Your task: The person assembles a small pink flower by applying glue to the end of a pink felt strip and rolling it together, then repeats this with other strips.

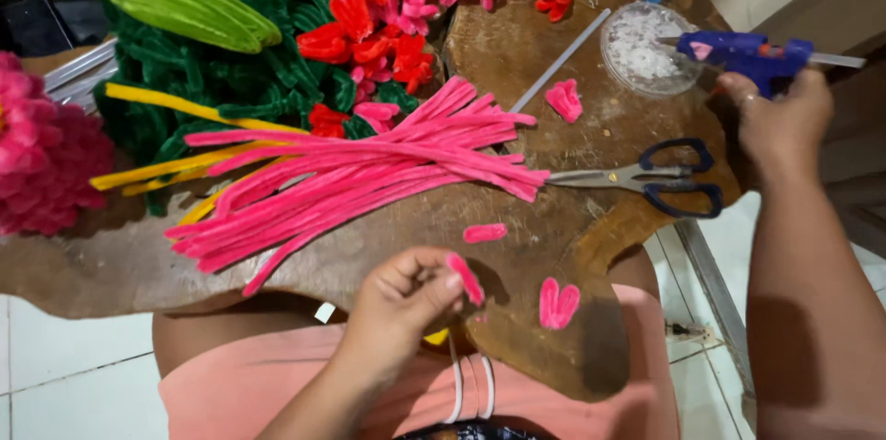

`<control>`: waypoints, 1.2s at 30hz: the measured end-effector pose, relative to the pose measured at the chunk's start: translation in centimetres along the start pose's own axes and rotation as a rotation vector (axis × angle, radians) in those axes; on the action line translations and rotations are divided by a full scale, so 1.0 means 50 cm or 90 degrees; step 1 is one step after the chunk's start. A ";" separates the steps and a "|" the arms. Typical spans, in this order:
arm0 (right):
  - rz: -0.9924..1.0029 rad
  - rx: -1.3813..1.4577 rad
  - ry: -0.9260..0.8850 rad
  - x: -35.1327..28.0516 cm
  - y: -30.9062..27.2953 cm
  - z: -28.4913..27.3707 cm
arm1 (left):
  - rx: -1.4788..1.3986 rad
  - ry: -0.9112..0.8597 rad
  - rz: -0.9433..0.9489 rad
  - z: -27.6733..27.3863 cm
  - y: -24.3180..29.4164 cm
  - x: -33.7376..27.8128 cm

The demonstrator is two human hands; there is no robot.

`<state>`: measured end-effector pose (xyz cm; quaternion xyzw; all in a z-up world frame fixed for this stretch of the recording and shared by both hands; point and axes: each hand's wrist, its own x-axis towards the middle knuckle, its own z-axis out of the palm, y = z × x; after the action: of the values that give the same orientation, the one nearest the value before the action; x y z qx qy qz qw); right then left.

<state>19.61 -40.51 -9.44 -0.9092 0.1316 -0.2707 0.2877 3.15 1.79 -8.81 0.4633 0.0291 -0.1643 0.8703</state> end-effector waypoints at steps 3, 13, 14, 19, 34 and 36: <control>0.021 -0.014 -0.033 -0.022 -0.028 -0.022 | -0.004 0.031 -0.051 0.029 0.025 -0.015; -0.082 -0.087 0.111 -0.198 -0.076 -0.049 | 0.117 0.042 0.048 0.007 0.026 -0.001; -0.195 0.035 -0.005 -0.222 -0.106 -0.041 | 0.135 0.100 0.031 0.001 0.024 0.005; -0.428 0.050 -0.387 -0.343 -0.378 0.010 | 0.156 0.171 0.035 0.011 0.034 -0.005; 0.104 0.474 -0.513 -0.390 -0.395 -0.012 | -0.029 0.161 0.124 0.049 0.027 -0.039; 0.291 0.723 -0.438 -0.432 -0.378 -0.010 | 0.013 0.139 0.127 0.061 0.032 -0.045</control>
<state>3.24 -17.10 -6.88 -0.6017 0.0591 0.0727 0.7932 1.23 0.69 -5.36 0.4879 0.0757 -0.0262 0.8692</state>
